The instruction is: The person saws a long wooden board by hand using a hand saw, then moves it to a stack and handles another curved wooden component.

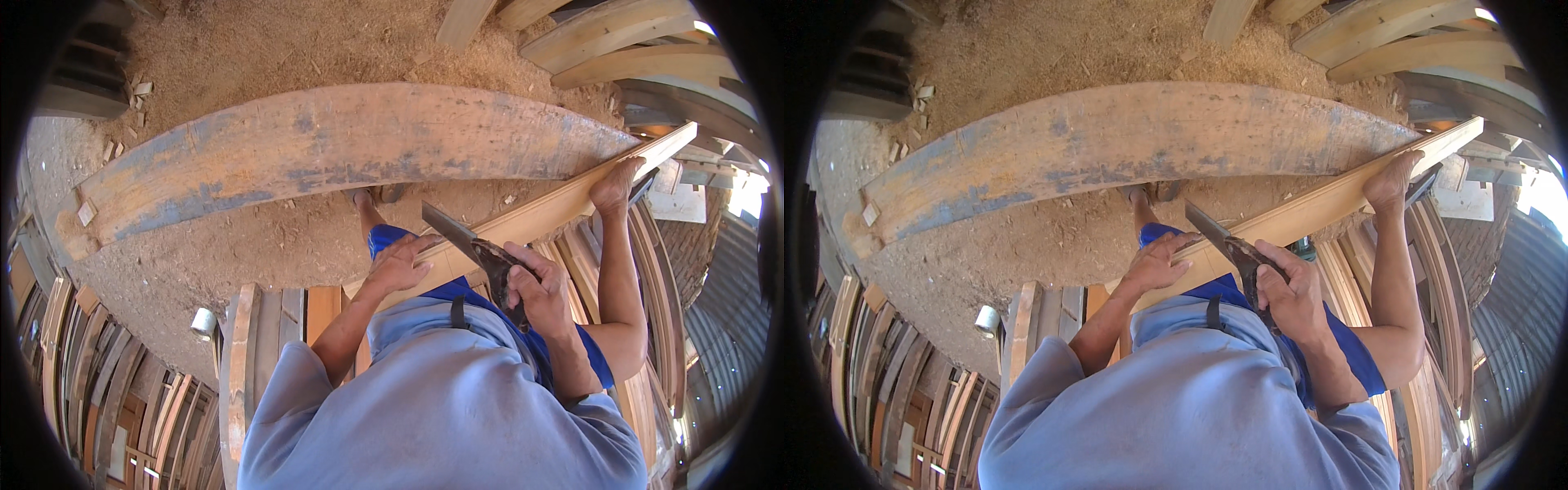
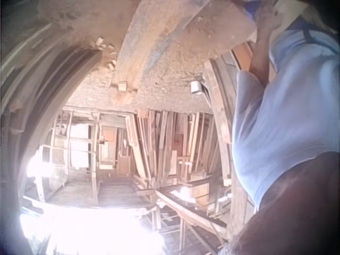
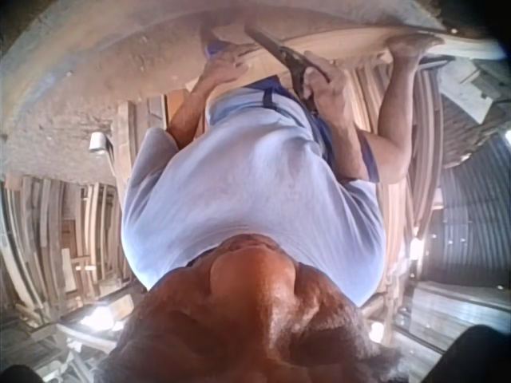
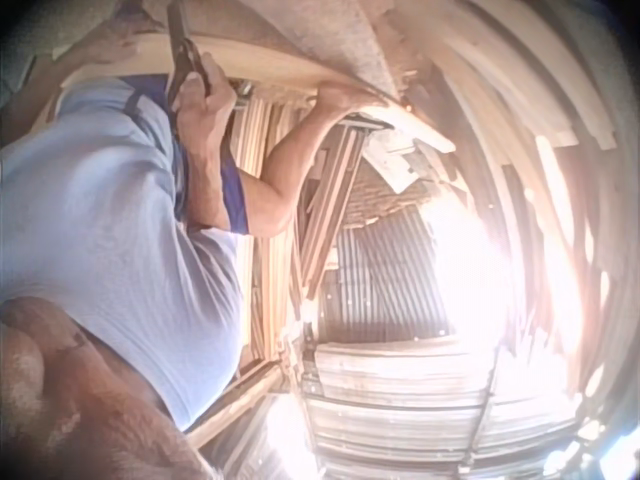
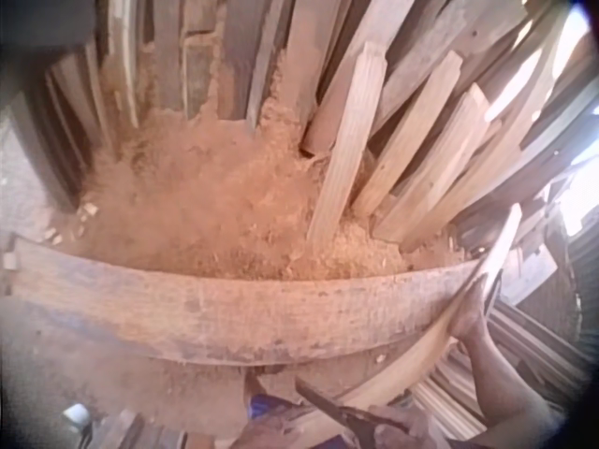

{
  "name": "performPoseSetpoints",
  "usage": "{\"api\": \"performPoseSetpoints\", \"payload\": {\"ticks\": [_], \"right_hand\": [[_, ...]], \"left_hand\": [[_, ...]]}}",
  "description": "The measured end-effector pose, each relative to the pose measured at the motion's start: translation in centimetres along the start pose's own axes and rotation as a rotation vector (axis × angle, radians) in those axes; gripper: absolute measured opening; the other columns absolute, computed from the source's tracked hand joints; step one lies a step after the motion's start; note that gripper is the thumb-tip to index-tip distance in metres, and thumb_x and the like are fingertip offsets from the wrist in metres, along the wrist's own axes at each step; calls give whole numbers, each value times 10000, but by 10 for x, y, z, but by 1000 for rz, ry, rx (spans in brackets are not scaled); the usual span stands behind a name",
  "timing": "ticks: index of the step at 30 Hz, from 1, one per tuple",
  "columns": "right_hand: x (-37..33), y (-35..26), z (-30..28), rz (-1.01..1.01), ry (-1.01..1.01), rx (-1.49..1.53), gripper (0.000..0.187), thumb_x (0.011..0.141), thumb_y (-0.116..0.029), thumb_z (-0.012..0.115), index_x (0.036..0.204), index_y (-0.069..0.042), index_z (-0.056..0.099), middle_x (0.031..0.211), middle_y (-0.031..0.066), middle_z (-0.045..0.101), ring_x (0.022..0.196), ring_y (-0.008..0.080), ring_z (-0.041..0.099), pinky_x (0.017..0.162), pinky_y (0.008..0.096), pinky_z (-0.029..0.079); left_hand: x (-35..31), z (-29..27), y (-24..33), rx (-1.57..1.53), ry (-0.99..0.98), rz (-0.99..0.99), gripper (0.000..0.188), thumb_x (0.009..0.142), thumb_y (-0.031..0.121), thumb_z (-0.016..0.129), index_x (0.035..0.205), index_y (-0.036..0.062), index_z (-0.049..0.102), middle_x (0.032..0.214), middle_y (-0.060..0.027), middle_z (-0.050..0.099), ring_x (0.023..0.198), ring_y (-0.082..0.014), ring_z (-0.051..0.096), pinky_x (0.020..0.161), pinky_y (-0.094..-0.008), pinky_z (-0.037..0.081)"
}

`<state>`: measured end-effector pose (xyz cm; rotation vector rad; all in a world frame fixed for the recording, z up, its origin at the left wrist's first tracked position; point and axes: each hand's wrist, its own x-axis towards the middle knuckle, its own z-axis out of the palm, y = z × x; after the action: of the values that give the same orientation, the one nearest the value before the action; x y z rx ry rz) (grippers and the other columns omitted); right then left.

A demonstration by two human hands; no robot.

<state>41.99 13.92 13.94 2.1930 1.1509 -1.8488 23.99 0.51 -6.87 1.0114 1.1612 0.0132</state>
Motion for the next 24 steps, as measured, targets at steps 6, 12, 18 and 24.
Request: {"api": "performPoseSetpoints", "payload": {"ticks": [6,12,18,24], "right_hand": [[1,4,3,6,-16,34,413,994,-62,537,1346,153,528,750,35,580,593,86,542,555,246,464],[0,-4,10,18,-15,41,405,993,-52,527,1339,159,528,747,24,573,591,73,525,551,241,457],[-4,-1,9,-24,-25,-58,397,1000,-64,521,1330,156,535,714,10,574,584,60,507,547,232,440],[-4,-1,9,-25,-14,-38,387,1000,-74,519,1310,154,550,692,5,568,578,59,504,545,234,435]], "left_hand": [[1,2,-1,-8,15,7,598,916,310,654,1486,284,473,1492,-106,526,1437,-352,411,1200,-429,328],[1,-1,4,-8,-18,-6,596,922,311,646,1490,280,467,1511,-86,513,1450,-346,397,1206,-425,321],[5,6,-5,4,55,70,608,902,314,645,1483,309,468,1373,-171,556,1301,-373,535,1090,-464,447],[3,4,-5,-4,60,97,603,901,305,643,1479,304,472,1339,-164,571,1267,-368,556,1063,-462,465]]}}
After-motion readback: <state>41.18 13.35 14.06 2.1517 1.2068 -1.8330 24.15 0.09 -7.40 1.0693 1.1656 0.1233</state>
